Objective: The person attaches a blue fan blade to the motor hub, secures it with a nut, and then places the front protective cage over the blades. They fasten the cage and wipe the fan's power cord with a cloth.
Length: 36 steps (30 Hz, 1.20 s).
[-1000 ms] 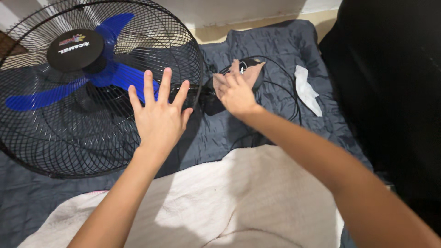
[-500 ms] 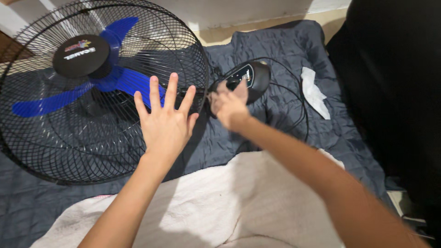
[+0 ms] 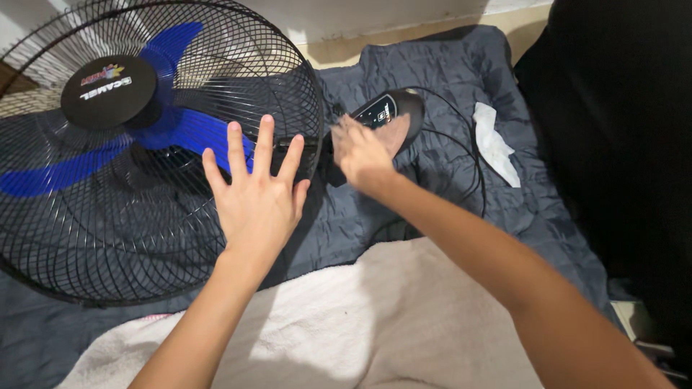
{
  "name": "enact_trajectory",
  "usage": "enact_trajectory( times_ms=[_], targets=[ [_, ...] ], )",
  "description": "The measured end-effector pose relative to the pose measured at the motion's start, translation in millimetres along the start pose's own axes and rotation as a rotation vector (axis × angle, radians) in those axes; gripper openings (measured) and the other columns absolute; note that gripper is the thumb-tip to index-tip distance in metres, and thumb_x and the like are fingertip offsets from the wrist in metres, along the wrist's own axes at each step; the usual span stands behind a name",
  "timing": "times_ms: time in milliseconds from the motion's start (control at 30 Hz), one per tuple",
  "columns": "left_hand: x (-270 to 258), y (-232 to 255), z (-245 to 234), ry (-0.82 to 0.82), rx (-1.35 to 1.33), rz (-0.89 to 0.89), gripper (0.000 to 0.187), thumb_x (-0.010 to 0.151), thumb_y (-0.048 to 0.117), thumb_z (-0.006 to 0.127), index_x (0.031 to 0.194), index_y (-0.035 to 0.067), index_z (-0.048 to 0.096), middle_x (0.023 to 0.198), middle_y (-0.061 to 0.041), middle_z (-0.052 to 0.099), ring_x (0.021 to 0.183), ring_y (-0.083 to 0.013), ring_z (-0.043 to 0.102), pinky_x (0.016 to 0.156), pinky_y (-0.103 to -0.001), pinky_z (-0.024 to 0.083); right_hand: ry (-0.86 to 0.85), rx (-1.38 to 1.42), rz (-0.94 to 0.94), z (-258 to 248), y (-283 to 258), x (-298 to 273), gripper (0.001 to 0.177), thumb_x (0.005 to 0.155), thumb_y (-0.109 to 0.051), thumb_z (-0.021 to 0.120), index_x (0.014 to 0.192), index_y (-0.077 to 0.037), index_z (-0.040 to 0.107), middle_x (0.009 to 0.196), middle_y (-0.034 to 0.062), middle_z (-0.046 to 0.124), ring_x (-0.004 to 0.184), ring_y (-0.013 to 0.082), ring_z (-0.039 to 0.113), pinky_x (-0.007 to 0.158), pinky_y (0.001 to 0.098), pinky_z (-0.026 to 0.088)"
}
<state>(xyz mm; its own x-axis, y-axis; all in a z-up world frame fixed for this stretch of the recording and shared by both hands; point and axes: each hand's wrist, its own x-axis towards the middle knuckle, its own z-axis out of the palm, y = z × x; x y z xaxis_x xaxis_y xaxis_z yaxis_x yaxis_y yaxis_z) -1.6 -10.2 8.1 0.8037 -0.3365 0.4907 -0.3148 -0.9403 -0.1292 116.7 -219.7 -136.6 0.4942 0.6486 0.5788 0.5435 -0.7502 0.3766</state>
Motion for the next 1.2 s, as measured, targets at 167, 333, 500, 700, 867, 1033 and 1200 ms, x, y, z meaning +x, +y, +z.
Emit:
enact_trajectory(
  times_ms=[167,333,500,700,867,1033,1200],
  targets=[
    [6.7,-2.1,-2.7,-0.003,0.004,-0.001,0.058,0.081,0.043,0.077,0.136,0.028,0.07,0.159,-0.012,0.047,0.142,-0.0443,0.038,0.106,-0.07,0.029,-0.313,-0.188,0.257,26.1,52.8,37.3,0.028,0.097,-0.02,0.06,0.109,-0.003,0.079,0.118,0.0123,0.071,0.116,0.0326,0.054,0.11,0.0518,0.041],
    [12.4,-7.8,-7.9,0.029,-0.012,0.034,0.051,0.081,0.043,0.077,0.129,0.026,0.074,0.154,-0.01,0.052,0.135,-0.0432,0.044,0.1,-0.063,0.033,-0.685,-0.033,0.282,46.8,52.7,56.2,0.032,0.095,-0.027,0.053,0.11,-0.014,0.079,0.122,0.007,0.07,0.126,0.0306,0.05,0.097,0.0539,0.04],
    [9.2,-9.0,-8.3,0.028,-0.002,0.045,0.049,0.081,0.043,0.077,0.128,0.028,0.074,0.153,-0.009,0.053,0.134,-0.0428,0.044,0.1,-0.062,0.033,-0.821,0.064,0.207,73.0,14.0,69.2,0.041,0.089,-0.033,0.056,0.12,-0.013,0.073,0.126,0.0082,0.066,0.127,0.029,0.049,0.099,0.0495,0.037],
    [9.9,-9.5,-7.7,0.021,0.007,0.048,0.05,0.081,0.044,0.077,0.129,0.029,0.074,0.153,-0.008,0.053,0.134,-0.0421,0.044,0.1,-0.062,0.033,-0.98,0.25,0.237,49.0,44.3,82.3,0.041,0.09,-0.03,0.057,0.126,-0.015,0.071,0.139,0.0124,0.06,0.13,0.0317,0.052,0.104,0.0525,0.041],
    [7.3,-8.0,-5.9,0.02,0.016,0.043,0.049,0.083,0.044,0.076,0.129,0.03,0.074,0.153,-0.008,0.053,0.135,-0.0415,0.045,0.101,-0.062,0.033,-1.039,0.282,0.35,15.9,90.0,87.8,0.042,0.095,-0.034,0.058,0.128,-0.012,0.072,0.142,0.0144,0.06,0.134,0.0355,0.052,0.105,0.0511,0.044],
    [9.7,-6.4,-6.6,0.031,0.032,0.03,0.048,0.081,0.045,0.076,0.128,0.031,0.074,0.152,-0.007,0.054,0.134,-0.0413,0.045,0.1,-0.063,0.034,-0.938,0.119,0.203,33.6,43.7,71.7,0.042,0.09,-0.031,0.059,0.125,-0.011,0.072,0.14,0.0128,0.058,0.131,0.0307,0.052,0.103,0.0509,0.042],
    [6.9,-7.5,-6.5,0.021,0.029,0.035,0.049,0.082,0.044,0.076,0.129,0.031,0.074,0.152,-0.007,0.054,0.135,-0.0414,0.045,0.101,-0.063,0.034,-0.827,0.183,0.163,60.0,18.9,69.7,0.049,0.084,-0.03,0.06,0.129,-0.01,0.066,0.137,0.0111,0.055,0.124,0.0296,0.052,0.097,0.0522,0.041]
  ],
)
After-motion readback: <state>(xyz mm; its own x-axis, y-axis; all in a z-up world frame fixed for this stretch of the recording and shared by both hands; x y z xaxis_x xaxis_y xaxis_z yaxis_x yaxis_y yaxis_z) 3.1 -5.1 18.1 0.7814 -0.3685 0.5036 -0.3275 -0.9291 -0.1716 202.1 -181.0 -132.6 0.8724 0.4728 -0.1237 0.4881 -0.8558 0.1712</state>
